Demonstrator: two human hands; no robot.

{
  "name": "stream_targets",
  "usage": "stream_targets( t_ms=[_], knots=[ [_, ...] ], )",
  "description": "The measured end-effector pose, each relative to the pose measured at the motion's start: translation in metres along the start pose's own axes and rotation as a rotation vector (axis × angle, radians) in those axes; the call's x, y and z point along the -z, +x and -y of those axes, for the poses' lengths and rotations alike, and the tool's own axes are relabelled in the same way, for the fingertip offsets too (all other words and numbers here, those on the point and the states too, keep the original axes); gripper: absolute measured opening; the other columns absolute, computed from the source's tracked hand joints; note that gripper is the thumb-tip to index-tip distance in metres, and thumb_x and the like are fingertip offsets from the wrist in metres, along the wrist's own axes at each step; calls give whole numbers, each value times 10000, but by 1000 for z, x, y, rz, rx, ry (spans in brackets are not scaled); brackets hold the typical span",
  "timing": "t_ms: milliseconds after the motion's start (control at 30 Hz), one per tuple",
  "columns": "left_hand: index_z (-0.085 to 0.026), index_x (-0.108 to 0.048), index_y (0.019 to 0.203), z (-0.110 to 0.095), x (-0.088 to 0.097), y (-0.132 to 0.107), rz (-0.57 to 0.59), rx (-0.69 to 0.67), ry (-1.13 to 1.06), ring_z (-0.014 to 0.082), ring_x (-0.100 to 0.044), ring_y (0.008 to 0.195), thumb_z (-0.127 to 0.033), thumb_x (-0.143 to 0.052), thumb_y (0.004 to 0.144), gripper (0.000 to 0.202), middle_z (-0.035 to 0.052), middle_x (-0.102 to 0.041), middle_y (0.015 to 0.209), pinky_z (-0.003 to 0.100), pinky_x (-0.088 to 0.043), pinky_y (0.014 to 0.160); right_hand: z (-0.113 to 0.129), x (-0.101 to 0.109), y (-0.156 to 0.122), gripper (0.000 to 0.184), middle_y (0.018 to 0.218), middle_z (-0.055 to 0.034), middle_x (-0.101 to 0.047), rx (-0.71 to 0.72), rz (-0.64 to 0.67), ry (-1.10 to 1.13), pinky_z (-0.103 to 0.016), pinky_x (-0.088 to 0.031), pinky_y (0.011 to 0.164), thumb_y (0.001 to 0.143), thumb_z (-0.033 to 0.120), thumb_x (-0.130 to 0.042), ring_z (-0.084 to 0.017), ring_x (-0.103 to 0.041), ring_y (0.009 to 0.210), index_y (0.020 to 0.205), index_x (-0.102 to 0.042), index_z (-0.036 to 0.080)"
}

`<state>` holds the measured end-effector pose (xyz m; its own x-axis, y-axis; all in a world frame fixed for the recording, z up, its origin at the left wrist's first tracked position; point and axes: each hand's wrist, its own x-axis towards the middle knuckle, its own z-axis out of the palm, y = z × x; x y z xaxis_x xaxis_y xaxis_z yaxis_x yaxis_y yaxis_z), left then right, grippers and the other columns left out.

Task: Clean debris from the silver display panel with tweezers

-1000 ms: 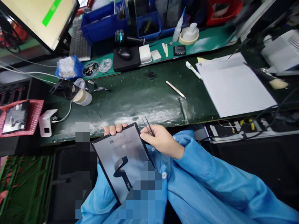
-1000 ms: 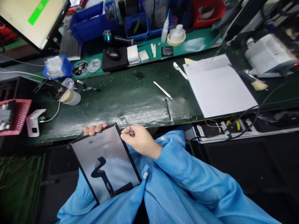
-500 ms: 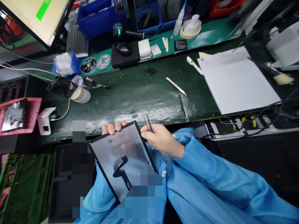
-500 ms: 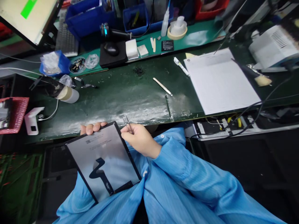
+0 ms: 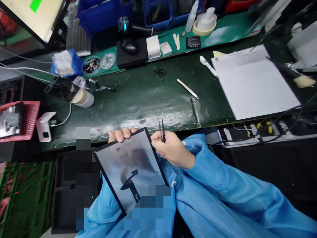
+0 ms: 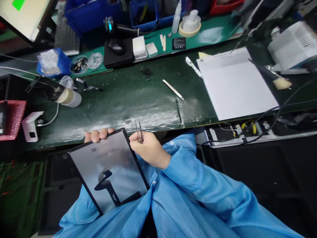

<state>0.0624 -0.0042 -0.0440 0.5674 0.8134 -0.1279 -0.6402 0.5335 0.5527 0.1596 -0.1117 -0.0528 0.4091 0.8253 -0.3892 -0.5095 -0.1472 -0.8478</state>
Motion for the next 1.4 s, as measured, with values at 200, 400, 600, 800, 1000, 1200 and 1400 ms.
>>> stream_targets(
  t_ms=[200, 400, 600, 800, 1000, 1200, 1400],
  knots=[
    [-187, -615, 662, 2, -1, 2, -43, -1, 5, 158, -687, 836, -377, -470, 1052, 458, -6, -622, 716, 288, -575, 876, -3, 20, -2, 157, 749, -6, -682, 129, 13, -255, -273, -499, 602, 867, 312, -600, -148, -620, 649, 911, -668, 178],
    [-215, -569, 683, 9, 6, 8, -30, -184, 91, 109, -632, 732, -273, -397, 1074, 432, -29, -560, 698, 266, -559, 870, -4, 63, -15, 322, 1097, -88, -743, 533, -13, -923, -356, -538, 886, 1066, 312, -444, -227, -695, 1001, 1233, -698, 207],
    [-195, -570, 713, 12, 4, 7, -48, -31, -46, 111, -643, 806, -353, -350, 1092, 466, -26, -575, 730, 289, -542, 928, -6, 75, -11, 296, 963, -68, -745, 737, -33, -1082, -343, -542, 792, 1065, 357, -517, -208, -676, 868, 1207, -752, 246],
    [-200, -543, 691, 11, -4, 6, -107, -34, -7, 115, -635, 790, -362, -280, 1102, 514, -26, -557, 710, 286, -545, 907, -9, 76, -4, 251, 915, -55, -748, 825, -23, -1076, -336, -517, 754, 1056, 308, -552, -190, -655, 808, 1171, -771, 261],
    [-213, -543, 708, 13, 0, 8, -75, -36, 37, 114, -627, 806, -342, -369, 1078, 429, -27, -539, 725, 275, -540, 927, -10, 78, -1, 245, 911, -41, -749, 808, -23, -1047, -328, -513, 758, 1048, 274, -555, -181, -648, 804, 1150, -778, 292],
    [-217, -547, 705, 11, 3, 7, -103, 54, 49, 131, -649, 858, -382, -346, 1080, 457, -16, -547, 743, 287, -545, 934, -6, 84, 1, 277, 921, -32, -782, 788, 75, -1020, -326, -540, 763, 1056, 258, -520, -182, -686, 805, 1191, -761, 270],
    [-222, -574, 695, 14, 7, 9, -32, -2, 85, 123, -653, 833, -346, -412, 1068, 426, -20, -568, 732, 283, -551, 940, -1, 90, 3, 284, 971, -37, -796, 721, 185, -1050, -308, -555, 760, 1063, 312, -524, -184, -728, 824, 1233, -740, 238]
  ],
)
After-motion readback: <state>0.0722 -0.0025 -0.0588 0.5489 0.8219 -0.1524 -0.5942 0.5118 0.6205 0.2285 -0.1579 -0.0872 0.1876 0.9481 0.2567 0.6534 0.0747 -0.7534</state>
